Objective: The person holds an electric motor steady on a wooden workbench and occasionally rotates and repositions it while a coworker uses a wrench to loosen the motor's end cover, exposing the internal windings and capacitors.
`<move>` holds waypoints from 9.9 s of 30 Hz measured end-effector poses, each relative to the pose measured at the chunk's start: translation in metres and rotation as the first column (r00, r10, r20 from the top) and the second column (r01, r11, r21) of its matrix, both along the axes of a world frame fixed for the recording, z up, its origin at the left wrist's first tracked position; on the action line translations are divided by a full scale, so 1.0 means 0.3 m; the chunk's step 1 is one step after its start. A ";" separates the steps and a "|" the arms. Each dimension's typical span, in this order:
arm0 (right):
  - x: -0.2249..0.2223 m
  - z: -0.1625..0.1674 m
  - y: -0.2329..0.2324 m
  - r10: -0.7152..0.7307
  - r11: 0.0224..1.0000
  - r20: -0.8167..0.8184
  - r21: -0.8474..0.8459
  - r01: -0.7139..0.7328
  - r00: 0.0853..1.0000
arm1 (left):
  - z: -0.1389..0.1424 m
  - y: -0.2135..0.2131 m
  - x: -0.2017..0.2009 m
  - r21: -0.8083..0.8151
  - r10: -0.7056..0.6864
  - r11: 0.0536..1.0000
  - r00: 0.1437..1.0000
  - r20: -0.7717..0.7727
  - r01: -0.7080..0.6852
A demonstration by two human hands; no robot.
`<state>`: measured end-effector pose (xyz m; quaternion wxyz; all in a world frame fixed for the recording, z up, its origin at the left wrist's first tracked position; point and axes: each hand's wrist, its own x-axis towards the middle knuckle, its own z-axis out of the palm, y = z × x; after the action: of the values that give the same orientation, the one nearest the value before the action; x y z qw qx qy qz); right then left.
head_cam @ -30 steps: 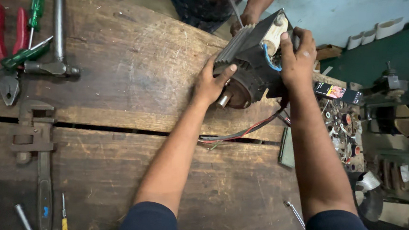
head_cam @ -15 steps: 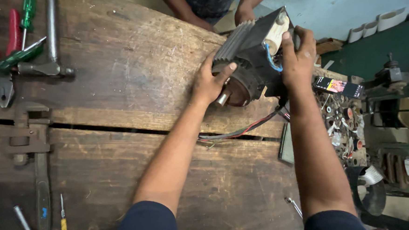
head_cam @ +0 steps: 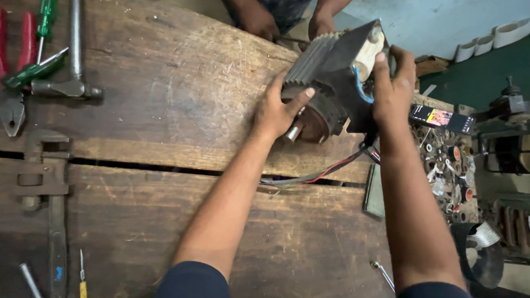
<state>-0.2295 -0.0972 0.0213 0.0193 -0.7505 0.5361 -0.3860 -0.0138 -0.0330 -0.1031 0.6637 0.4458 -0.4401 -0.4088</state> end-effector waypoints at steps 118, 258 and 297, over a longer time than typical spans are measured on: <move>-0.237 -0.324 0.196 0.443 0.863 0.805 -0.263 -0.432 0.395 | 0.056 0.048 -0.059 -0.187 0.055 0.982 0.918 0.393 0.021; -0.143 -0.358 0.150 0.125 0.887 0.992 -0.128 -0.443 -0.037 | -0.015 0.029 -0.039 -0.118 -0.024 0.992 0.991 0.135 0.040; -0.148 -0.357 0.168 0.133 0.892 0.990 -0.139 -0.430 -0.044 | -0.003 0.030 -0.034 -0.101 -0.048 0.993 0.986 0.160 0.064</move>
<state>-0.2738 -0.0469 -0.0858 0.5445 -0.3536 0.2394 -0.7219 -0.0239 -0.0241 -0.1041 0.6376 0.4285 -0.5245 -0.3670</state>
